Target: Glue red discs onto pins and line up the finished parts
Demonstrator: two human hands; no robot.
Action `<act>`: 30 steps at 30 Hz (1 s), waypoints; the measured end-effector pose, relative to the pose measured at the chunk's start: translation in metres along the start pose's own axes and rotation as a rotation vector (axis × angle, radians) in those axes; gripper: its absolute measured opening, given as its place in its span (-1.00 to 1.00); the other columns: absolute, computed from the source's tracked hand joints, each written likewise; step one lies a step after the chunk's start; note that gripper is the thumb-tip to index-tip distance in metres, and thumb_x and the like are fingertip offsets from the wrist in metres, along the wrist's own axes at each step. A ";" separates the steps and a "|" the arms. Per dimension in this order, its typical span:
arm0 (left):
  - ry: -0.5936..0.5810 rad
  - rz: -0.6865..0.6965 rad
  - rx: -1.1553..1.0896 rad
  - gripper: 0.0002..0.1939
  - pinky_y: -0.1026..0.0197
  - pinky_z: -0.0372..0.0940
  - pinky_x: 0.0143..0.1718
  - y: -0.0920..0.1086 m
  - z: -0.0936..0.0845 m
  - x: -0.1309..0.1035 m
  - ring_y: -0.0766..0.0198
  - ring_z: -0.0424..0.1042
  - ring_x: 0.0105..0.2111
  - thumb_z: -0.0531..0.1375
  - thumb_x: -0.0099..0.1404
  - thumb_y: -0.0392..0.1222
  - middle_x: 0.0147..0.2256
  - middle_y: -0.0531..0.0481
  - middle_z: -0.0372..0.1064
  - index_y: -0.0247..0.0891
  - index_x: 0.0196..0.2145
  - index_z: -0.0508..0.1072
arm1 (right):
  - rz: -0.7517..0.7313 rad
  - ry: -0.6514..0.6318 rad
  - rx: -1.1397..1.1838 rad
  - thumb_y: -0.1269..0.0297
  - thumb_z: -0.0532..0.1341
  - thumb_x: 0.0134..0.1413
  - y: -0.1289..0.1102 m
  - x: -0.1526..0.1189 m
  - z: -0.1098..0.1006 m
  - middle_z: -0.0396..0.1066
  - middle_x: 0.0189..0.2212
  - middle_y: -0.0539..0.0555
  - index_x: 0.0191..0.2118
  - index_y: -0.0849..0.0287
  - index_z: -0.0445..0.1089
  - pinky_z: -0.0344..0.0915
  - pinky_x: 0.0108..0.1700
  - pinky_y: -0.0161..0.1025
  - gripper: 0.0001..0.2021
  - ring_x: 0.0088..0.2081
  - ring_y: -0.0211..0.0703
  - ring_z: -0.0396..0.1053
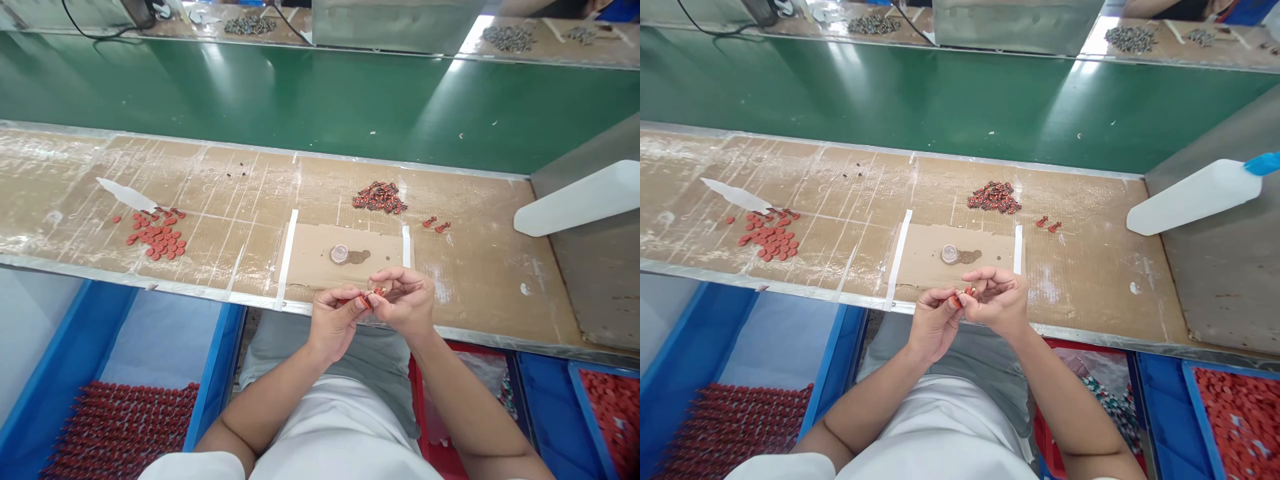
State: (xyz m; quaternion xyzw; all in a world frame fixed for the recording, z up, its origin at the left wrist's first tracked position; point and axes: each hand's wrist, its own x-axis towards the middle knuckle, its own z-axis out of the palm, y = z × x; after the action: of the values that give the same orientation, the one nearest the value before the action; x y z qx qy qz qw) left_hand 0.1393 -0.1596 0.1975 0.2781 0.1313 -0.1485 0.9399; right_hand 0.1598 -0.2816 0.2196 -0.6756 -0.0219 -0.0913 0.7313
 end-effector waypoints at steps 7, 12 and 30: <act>-0.001 -0.013 0.000 -0.79 0.39 0.48 -0.33 0.001 0.002 0.000 0.33 0.56 -0.34 0.53 -0.10 -0.28 -0.37 0.04 0.54 -0.21 -0.48 0.61 | -0.016 -0.007 -0.008 0.32 0.46 -0.21 0.004 -0.002 -0.006 0.35 -0.67 -0.06 -0.28 0.17 0.56 0.35 -0.56 -0.39 -0.74 -0.62 -0.31 0.32; 0.024 -0.030 0.016 -0.76 0.35 0.50 -0.30 0.003 0.004 0.002 0.29 0.58 -0.33 0.54 -0.12 -0.24 -0.35 0.01 0.57 -0.21 -0.45 0.62 | 0.059 -0.007 0.033 0.21 0.49 -0.16 0.004 -0.003 -0.009 0.50 -0.54 0.03 -0.17 0.17 0.55 0.45 -0.51 -0.35 -0.64 -0.57 -0.25 0.43; 0.055 -0.335 -0.100 -0.70 0.25 0.46 -0.06 0.009 -0.001 0.000 0.23 0.55 -0.16 0.23 0.35 -0.07 -0.13 -0.23 0.54 -0.39 -0.26 0.61 | -0.089 0.413 -0.393 0.20 0.50 -0.14 0.006 0.012 -0.076 0.56 -0.41 0.05 -0.17 0.14 0.53 0.54 -0.32 -0.21 -0.64 -0.39 -0.12 0.55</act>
State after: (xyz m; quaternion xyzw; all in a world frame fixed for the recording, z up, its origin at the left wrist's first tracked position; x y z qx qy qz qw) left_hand 0.1425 -0.1521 0.2012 0.2093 0.2085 -0.2887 0.9107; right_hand 0.1656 -0.3583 0.2088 -0.7700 0.1160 -0.2614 0.5704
